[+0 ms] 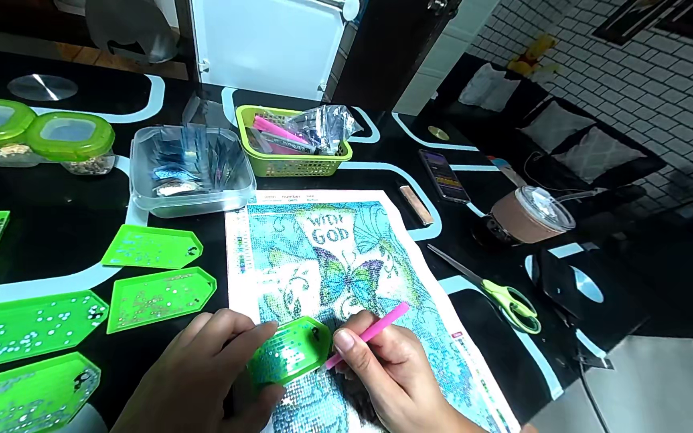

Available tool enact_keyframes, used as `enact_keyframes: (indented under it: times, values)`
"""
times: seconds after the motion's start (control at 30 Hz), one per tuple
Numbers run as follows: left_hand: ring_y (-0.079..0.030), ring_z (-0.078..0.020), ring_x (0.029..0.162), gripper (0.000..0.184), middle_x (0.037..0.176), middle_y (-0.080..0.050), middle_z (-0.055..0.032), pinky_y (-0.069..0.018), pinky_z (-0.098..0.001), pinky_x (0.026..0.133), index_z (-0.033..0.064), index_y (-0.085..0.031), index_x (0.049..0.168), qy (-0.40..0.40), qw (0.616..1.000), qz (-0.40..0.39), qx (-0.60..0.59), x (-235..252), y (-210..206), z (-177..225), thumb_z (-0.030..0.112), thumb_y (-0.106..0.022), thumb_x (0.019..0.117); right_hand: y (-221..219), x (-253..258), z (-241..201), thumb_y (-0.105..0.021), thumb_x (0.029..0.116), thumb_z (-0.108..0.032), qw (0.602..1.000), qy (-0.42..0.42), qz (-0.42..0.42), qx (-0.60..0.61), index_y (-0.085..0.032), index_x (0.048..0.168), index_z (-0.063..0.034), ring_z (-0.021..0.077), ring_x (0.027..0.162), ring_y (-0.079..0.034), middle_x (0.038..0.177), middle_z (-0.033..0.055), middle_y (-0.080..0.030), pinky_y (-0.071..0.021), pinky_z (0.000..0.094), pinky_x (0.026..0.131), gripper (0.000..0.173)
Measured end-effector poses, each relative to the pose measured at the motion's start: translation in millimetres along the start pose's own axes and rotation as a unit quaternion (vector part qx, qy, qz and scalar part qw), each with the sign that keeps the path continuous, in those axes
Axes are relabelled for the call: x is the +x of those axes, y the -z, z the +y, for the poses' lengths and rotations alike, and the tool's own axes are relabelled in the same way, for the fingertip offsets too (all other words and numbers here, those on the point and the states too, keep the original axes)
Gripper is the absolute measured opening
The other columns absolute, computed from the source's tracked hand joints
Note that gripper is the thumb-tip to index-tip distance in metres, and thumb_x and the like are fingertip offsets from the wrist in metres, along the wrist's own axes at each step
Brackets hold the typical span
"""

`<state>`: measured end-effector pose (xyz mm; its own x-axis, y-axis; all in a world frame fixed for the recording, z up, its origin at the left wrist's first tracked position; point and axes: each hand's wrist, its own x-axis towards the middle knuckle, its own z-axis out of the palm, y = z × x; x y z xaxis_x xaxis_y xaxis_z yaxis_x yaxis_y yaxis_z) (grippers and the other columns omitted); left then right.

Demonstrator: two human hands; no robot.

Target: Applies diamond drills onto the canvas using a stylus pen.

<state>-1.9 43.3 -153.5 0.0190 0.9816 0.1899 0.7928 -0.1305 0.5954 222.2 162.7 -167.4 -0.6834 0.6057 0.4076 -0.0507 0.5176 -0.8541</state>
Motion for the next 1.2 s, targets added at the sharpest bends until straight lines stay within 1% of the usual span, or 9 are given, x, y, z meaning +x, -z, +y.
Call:
enact_keyframes:
  times: [0.3,0.5,0.67,0.77,0.87,1.0,1.07,1.13,1.2]
  values:
    - [-0.063,-0.033,0.095,0.047,0.105,-0.068,-0.0137,-0.0516,-0.0462,0.078,0.011,-0.073,0.127,-0.004,1.0,0.005,-0.001,0,-1,-1,0.041,-0.071,0.0904,-1,-2,-1,-0.05,0.1098,-0.022,0.997,0.034,-0.016,-0.067,-0.061,0.097,0.0006,0.0036,0.067,-0.06,0.077,0.0068,-0.063,-0.0517,0.0174,0.062,0.028]
    - [-0.063,-0.033,0.095,0.047,0.106,-0.068,-0.0139,-0.0512,-0.0463,0.078,0.0113,-0.073,0.127,-0.006,1.0,0.003,-0.005,0,0,0,0.042,-0.07,0.0916,-1,-1,-2,-0.05,0.11,-0.022,0.996,0.045,-0.025,-0.072,-0.061,0.096,0.0008,0.0048,0.067,-0.062,0.077,0.0077,-0.063,-0.0525,0.0182,0.062,0.029]
    - [-0.063,-0.0328,0.094,0.047,0.105,-0.068,-0.0133,-0.0514,-0.0461,0.078,0.0116,-0.073,0.127,-0.01,1.0,0.006,-0.001,0,-2,0,0.042,-0.07,0.0912,-1,0,-3,-0.051,0.1095,-0.021,0.992,0.081,-0.036,-0.091,-0.061,0.096,0.0005,0.0063,0.072,-0.063,0.081,0.0091,-0.064,-0.0532,0.0176,0.067,0.027]
    - [-0.063,-0.0324,0.094,0.048,0.105,-0.068,-0.0129,-0.0518,-0.0458,0.078,0.0117,-0.073,0.127,-0.014,1.0,0.008,0.004,0,-2,-1,0.043,-0.069,0.0914,0,-1,-2,-0.051,0.1091,-0.021,0.989,0.099,-0.039,-0.099,-0.061,0.096,0.0002,0.0078,0.073,-0.063,0.081,0.0094,-0.063,-0.0533,0.0182,0.069,0.027]
    - [-0.063,-0.0319,0.094,0.048,0.105,-0.069,-0.0123,-0.0518,-0.0455,0.078,0.0119,-0.073,0.127,-0.018,1.0,0.015,0.008,0,-3,-2,0.044,-0.068,0.0914,1,-1,-2,-0.05,0.1097,-0.021,0.991,0.089,-0.046,-0.092,-0.061,0.097,0.0004,0.007,0.074,-0.063,0.082,0.0093,-0.064,-0.0536,0.0181,0.069,0.028]
    - [-0.064,-0.0317,0.094,0.048,0.105,-0.069,-0.0125,-0.0521,-0.0447,0.078,0.0118,-0.073,0.126,-0.018,1.0,0.015,0.011,0,-3,-2,0.045,-0.068,0.0915,6,1,-1,-0.051,0.1096,-0.023,0.997,0.035,-0.047,-0.048,-0.063,0.098,0.0011,0.0034,0.069,-0.065,0.078,0.0066,-0.066,-0.0553,0.0184,0.064,0.029]
    - [-0.064,-0.0319,0.094,0.049,0.106,-0.069,-0.0125,-0.0522,-0.0449,0.078,0.012,-0.073,0.127,-0.017,1.0,0.016,0.013,0,-3,-2,0.045,-0.068,0.0918,5,1,-2,-0.052,0.1094,-0.022,0.995,0.054,-0.049,-0.061,-0.063,0.097,0.0012,0.0051,0.07,-0.064,0.079,0.0078,-0.066,-0.0541,0.0188,0.065,0.028]
    - [-0.064,-0.0324,0.094,0.049,0.105,-0.069,-0.0128,-0.0522,-0.0455,0.078,0.0117,-0.073,0.126,-0.017,1.0,0.015,0.01,0,-4,-2,0.045,-0.067,0.0919,3,1,-5,-0.052,0.1088,-0.019,0.989,0.092,-0.058,-0.096,-0.063,0.096,0.0006,0.0087,0.074,-0.065,0.082,0.0098,-0.066,-0.0548,0.0197,0.07,0.026]
    - [-0.064,-0.0332,0.095,0.048,0.106,-0.069,-0.013,-0.0524,-0.0464,0.078,0.0118,-0.073,0.127,-0.013,1.0,0.013,0.001,0,-3,-2,0.044,-0.069,0.0916,6,2,-10,-0.053,0.1084,-0.019,0.985,0.102,-0.078,-0.117,-0.063,0.096,0.0005,0.0106,0.076,-0.065,0.083,0.0106,-0.065,-0.0545,0.0201,0.072,0.025]
